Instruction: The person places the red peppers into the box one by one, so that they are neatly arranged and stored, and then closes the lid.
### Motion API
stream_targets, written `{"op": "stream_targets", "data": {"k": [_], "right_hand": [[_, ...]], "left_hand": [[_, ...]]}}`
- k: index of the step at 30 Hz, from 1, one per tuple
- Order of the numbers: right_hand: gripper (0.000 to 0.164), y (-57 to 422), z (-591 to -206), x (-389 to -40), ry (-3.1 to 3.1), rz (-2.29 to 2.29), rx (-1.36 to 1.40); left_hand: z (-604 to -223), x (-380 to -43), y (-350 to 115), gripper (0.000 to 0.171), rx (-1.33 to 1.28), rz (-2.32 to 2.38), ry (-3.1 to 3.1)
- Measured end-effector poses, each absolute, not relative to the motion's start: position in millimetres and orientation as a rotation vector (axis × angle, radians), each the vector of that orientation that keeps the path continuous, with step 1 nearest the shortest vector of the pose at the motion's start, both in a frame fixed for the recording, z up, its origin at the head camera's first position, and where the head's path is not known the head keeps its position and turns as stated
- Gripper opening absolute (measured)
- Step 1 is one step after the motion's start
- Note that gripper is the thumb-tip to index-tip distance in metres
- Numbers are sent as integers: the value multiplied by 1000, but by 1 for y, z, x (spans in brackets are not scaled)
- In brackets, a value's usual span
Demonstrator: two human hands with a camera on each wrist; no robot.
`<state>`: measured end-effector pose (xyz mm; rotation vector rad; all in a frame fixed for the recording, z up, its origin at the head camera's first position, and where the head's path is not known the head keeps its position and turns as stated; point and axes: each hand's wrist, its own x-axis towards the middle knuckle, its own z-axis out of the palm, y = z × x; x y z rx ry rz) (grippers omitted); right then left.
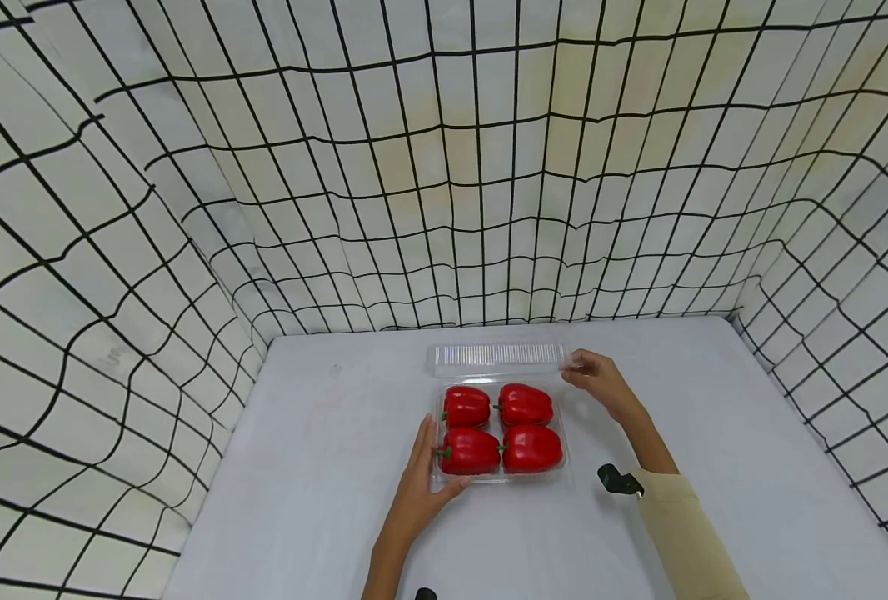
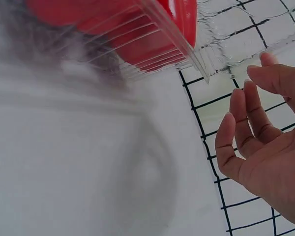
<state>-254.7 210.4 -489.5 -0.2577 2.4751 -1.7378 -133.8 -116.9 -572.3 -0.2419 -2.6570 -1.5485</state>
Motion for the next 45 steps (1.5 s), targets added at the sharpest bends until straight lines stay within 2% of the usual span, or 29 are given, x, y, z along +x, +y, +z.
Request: {"op": "stream_targets", "data": {"k": [11, 18, 22, 27, 31, 36, 38, 43, 45], "right_hand": [[17, 205, -497, -236, 2578, -1661, -391], [14, 204, -510, -227, 2632, -1639, -489], [16, 205, -524, -222, 2646, -1620, -418], [30, 211, -547, -210, 2602, -1636, -391], [46, 216, -553, -188, 2464, -1741, -456], [59, 223, -558, -161, 2235, -1831, -390], [57, 224, -560, -155, 2164, -1835, -333], [32, 223, -562, -148, 2122, -1770, -302], [30, 222, -562, -147, 2112, -1747, -345]], "left_hand": [[-568, -136, -124, 115, -206, -1648, -2653], [-568, -139, -130, 109, -330, -1640, -2616], [-568, -138, -129, 105, -301, -1655, -2620], [-567, -136, -124, 99, -237, -1665, -2626], [-568, -134, -122, 97, -226, -1663, -2612], [-572, -130, -121, 96, -206, -1652, -2611], [-573, -129, -120, 96, -196, -1645, -2614], [-572, -128, -121, 96, -183, -1641, -2612], [-571, -129, -122, 97, -180, -1628, -2616]]}}
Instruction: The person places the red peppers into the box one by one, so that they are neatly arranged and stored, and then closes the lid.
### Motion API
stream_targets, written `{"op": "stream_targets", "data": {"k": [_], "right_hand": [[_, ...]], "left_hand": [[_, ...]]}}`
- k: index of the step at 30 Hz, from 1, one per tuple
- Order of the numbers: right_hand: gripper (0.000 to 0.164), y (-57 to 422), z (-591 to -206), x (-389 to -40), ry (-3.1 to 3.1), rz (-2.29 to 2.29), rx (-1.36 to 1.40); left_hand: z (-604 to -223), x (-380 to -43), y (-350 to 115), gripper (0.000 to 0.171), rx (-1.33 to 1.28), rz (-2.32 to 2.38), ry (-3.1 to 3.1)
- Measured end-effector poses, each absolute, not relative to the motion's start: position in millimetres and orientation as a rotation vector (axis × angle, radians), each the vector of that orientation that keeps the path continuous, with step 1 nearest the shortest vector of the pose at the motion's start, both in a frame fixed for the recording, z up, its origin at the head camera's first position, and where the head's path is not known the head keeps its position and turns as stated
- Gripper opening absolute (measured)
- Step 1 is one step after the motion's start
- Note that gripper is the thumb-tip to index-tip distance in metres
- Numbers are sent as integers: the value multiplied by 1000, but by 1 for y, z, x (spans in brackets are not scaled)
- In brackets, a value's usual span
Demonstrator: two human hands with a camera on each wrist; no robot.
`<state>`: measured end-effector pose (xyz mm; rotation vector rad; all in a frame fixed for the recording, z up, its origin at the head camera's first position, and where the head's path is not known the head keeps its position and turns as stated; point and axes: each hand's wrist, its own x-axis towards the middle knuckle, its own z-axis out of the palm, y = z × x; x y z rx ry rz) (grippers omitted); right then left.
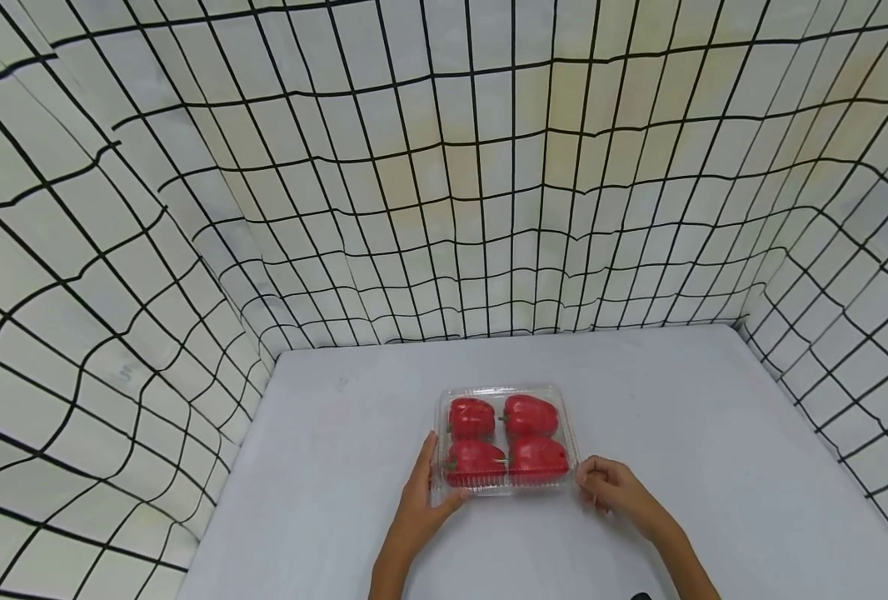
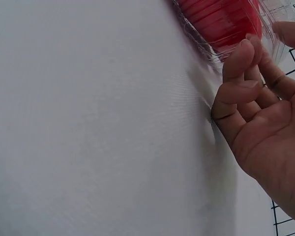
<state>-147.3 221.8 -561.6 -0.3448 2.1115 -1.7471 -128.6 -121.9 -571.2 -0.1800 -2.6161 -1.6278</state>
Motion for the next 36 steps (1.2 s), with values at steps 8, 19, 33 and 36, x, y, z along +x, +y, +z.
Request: {"op": "stream_targets", "data": {"k": [8, 19, 33, 36], "right_hand": [[31, 219, -568, -149, 1976, -1831, -449], [38, 220, -563, -151, 1954, -1822, -342], [37, 224, -564, -147, 1970, -1829, -380], [37, 224, -564, -147, 1976, -1821, -370]], "left_hand": [[-571, -131, -125, 96, -175, -1600, -2610], [-572, -128, -134, 54, -265, -1658, -2532], [-565, -129, -138, 58, -374, -2183, -2302], [-565, -129, -139, 58, -404, -2184, -2294]]}}
